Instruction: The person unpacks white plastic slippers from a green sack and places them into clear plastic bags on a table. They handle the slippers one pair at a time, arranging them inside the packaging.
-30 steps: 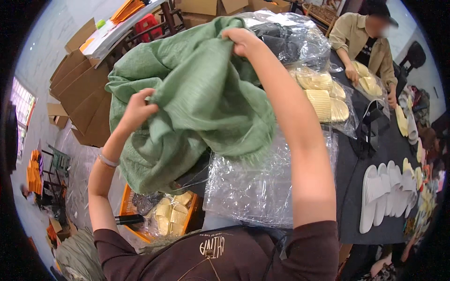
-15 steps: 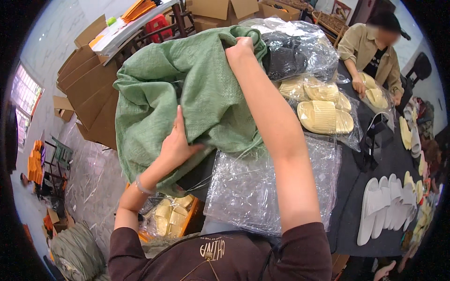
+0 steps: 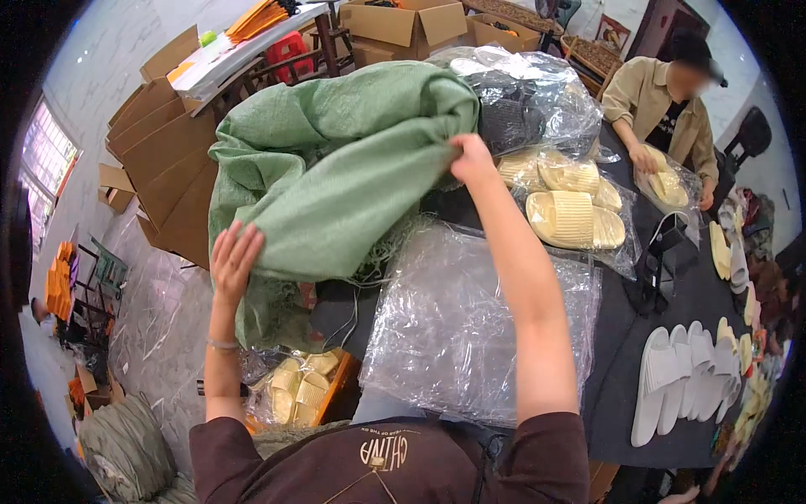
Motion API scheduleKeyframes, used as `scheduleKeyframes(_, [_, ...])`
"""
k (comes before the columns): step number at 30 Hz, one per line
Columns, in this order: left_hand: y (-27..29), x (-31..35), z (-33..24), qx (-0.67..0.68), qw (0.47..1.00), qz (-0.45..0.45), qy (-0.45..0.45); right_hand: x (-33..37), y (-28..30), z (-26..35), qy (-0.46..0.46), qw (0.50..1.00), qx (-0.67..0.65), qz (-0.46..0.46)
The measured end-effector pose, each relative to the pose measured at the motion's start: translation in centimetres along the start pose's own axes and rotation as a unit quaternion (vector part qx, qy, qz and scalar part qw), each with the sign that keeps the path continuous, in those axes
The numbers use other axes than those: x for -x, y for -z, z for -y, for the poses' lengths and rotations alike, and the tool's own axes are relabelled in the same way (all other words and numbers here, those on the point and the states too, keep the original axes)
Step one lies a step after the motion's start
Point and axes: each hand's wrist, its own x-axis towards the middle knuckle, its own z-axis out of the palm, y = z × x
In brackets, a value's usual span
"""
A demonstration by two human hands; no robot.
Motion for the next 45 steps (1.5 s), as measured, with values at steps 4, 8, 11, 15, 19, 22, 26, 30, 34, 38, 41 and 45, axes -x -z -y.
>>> scheduleKeyframes(4, [3.6, 4.1, -2.7, 0.144, 0.973, 0.076, -0.161, 3.2, 2.3, -0.1, 0.068, 0.891, 0.448, -0.003])
scheduleKeyframes(8, [6.2, 0.5, -5.8, 0.373, 0.886, 0.185, -0.203, 7.4, 0.8, 1.2, 0.245, 0.476, 0.828, -0.166])
scheduleKeyframes(11, [5.1, -2.4, -4.7, 0.334, 0.936, 0.061, -0.09, 11.0, -5.0, -0.2, 0.469, 0.276, 0.838, -0.039])
scheduleKeyframes(15, [-1.3, -7.1, -0.6, 0.509, 0.787, 0.246, 0.245, 12.4, -9.3, -6.2, 0.52, 0.145, 0.789, 0.294])
scheduleKeyframes(19, [-7.5, -3.9, 0.9, 0.479, 0.733, 0.403, 0.268, 10.0, -9.6, -11.5, 0.39, 0.127, 0.826, 0.388])
scheduleKeyframes(22, [-6.1, -4.5, 1.8, 0.227, 0.816, 0.472, 0.244, 8.4, -6.0, -12.3, 0.376, 0.137, 0.799, 0.449])
scheduleKeyframes(26, [-1.8, 0.9, 7.0, -0.026, 0.798, 0.445, 0.406, 11.4, -3.8, -11.1, 0.519, 0.055, 0.719, 0.46])
scheduleKeyframes(30, [0.8, 11.2, 10.5, -0.123, 0.706, 0.423, 0.554, 11.8, -0.5, -9.9, 0.577, 0.063, 0.676, 0.454])
scheduleKeyframes(34, [1.2, 28.5, 10.7, 0.025, 0.656, 0.482, 0.58, 11.4, -0.5, -10.0, 0.579, 0.102, 0.664, 0.463])
scheduleKeyframes(38, [1.4, 28.0, 8.1, 0.064, 0.707, 0.345, 0.614, 11.3, -1.5, -10.3, 0.472, 0.216, 0.711, 0.475])
scheduleKeyframes(41, [3.5, 16.1, 3.7, 0.048, 0.88, 0.083, 0.465, 13.8, -4.1, -10.0, 0.31, 0.395, 0.749, 0.432])
scheduleKeyframes(45, [5.5, 5.3, -3.1, 0.231, 0.904, 0.164, 0.321, 17.4, -8.0, -14.5, 0.261, 0.583, 0.648, 0.414])
